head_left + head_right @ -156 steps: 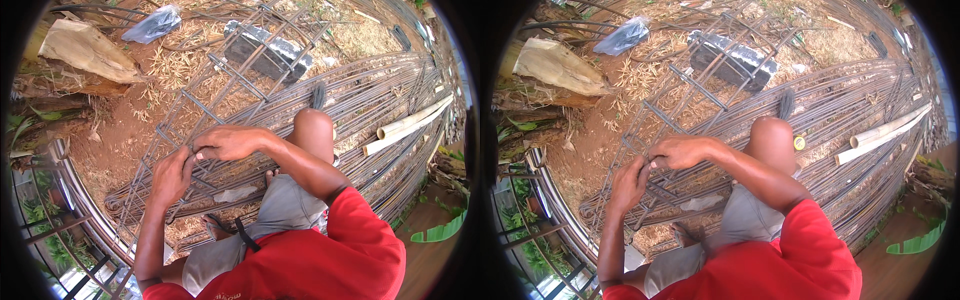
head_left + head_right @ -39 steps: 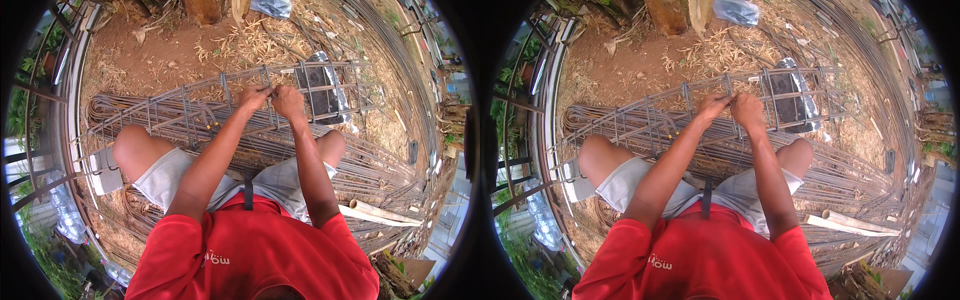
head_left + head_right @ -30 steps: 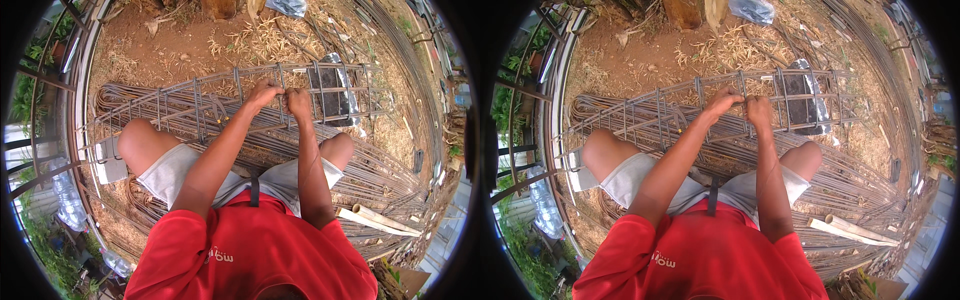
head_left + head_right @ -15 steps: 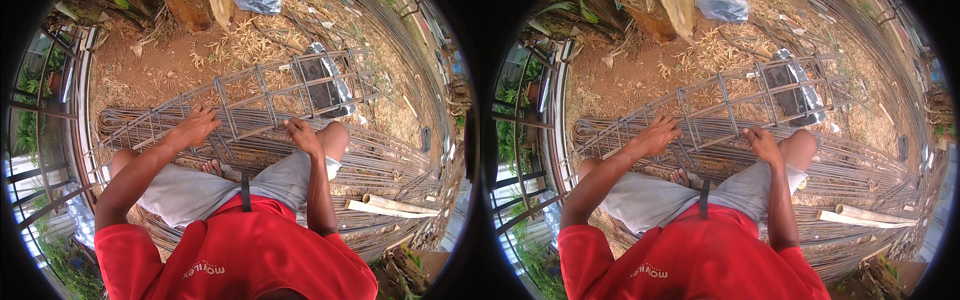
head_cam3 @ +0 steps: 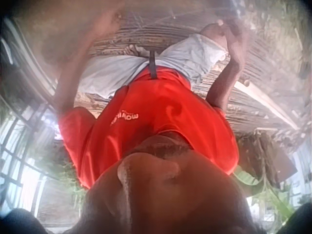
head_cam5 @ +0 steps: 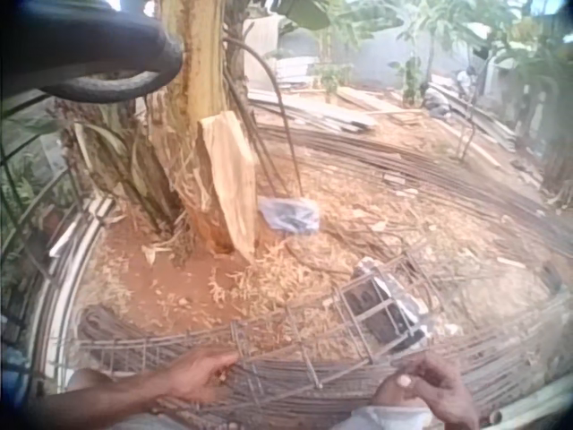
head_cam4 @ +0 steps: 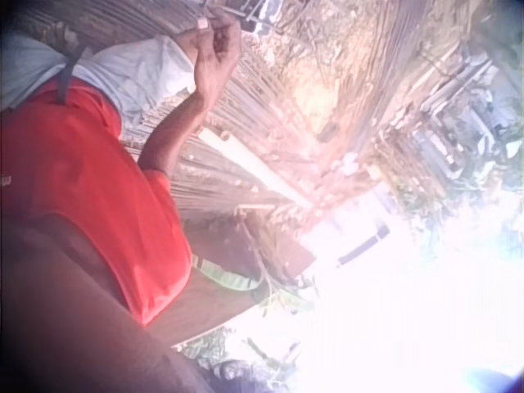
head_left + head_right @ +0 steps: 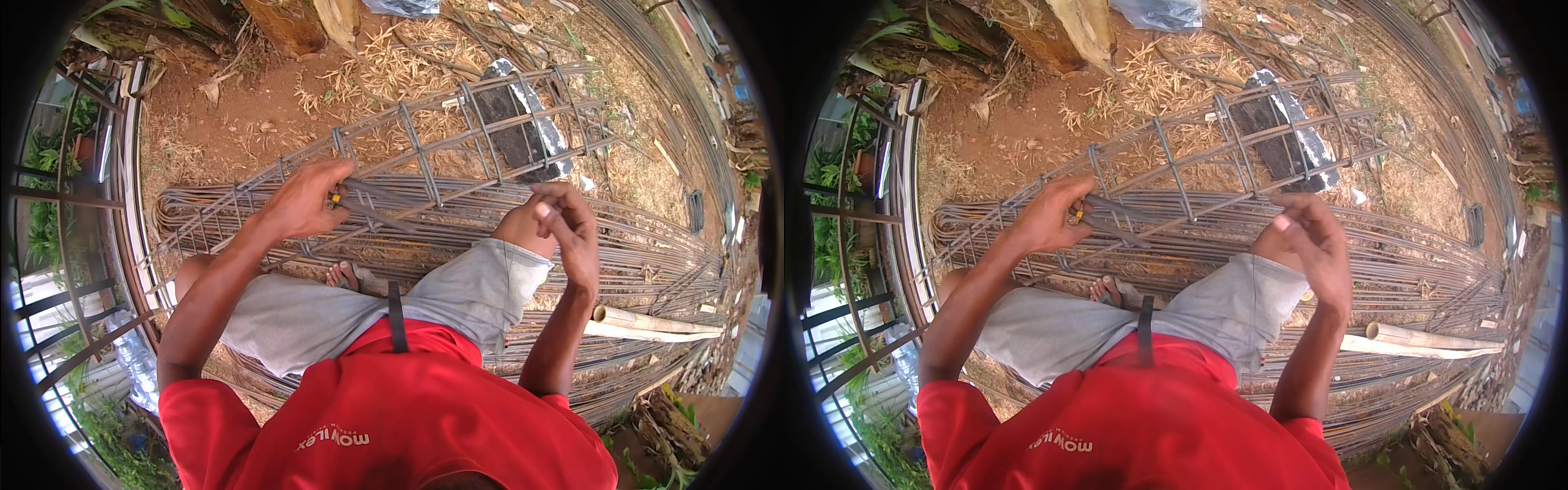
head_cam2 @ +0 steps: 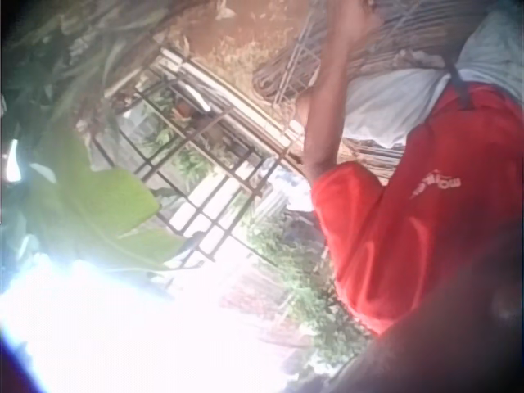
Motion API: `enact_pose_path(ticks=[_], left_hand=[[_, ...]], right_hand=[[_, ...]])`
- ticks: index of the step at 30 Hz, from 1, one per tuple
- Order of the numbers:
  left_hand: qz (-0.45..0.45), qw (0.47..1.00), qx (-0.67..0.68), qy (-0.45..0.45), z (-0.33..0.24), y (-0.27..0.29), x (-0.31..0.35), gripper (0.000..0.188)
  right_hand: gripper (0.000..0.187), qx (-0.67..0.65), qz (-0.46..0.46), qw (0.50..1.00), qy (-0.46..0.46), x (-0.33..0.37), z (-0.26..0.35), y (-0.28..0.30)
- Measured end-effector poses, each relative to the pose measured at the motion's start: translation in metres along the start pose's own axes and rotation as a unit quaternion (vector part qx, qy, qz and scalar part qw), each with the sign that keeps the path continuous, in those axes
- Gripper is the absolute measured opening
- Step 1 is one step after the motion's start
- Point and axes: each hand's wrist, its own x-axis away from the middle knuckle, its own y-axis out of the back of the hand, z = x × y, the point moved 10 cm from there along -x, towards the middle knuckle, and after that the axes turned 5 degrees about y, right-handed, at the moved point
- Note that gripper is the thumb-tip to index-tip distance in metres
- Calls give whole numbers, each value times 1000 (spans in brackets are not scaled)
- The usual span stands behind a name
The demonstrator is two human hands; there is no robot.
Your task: The person sits on the ground and uses pliers to tie wire around the intersections of a rebar grid, forming a rebar cage. They repeatedly wrap wire and twist it to secure the structure.
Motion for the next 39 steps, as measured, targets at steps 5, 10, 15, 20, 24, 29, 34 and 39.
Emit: enact_pose_path(ticks=[5, 10, 15, 20, 24, 29, 34, 39], left_hand=[[-86, 975, 207, 11, -68, -5, -44, 41], [-182, 955, 200, -123, -94, -15, -61, 50], [-179, 965, 183, 50, 27, -46, -87, 53], [-132, 966, 163, 152, 72, -116, -123, 45], [-168, 957, 155, 177, 70, -133, -127, 38], [-244, 950, 141, 136, 65, -125, -115, 27], [-281, 950, 106, 82, 59, -124, -117, 25], [-279, 950, 109, 86, 60, -126, -117, 23]], right_hand=[[48, 87, 106, 982, 129, -26, 46, -113], [36, -5, -18, 998, 64, -54, 59, -95], [56, 74, -131, 981, 120, -39, 115, -45], [47, 82, -71, 977, 183, -75, 127, -68], [37, 5, 22, 992, 128, -119, 68, -113], [53, -74, 92, 988, 96, -135, 23, -134], [66, -105, 116, 982, 109, -131, 6, -139], [65, -143, 112, 976, 116, -130, -6, -140]])
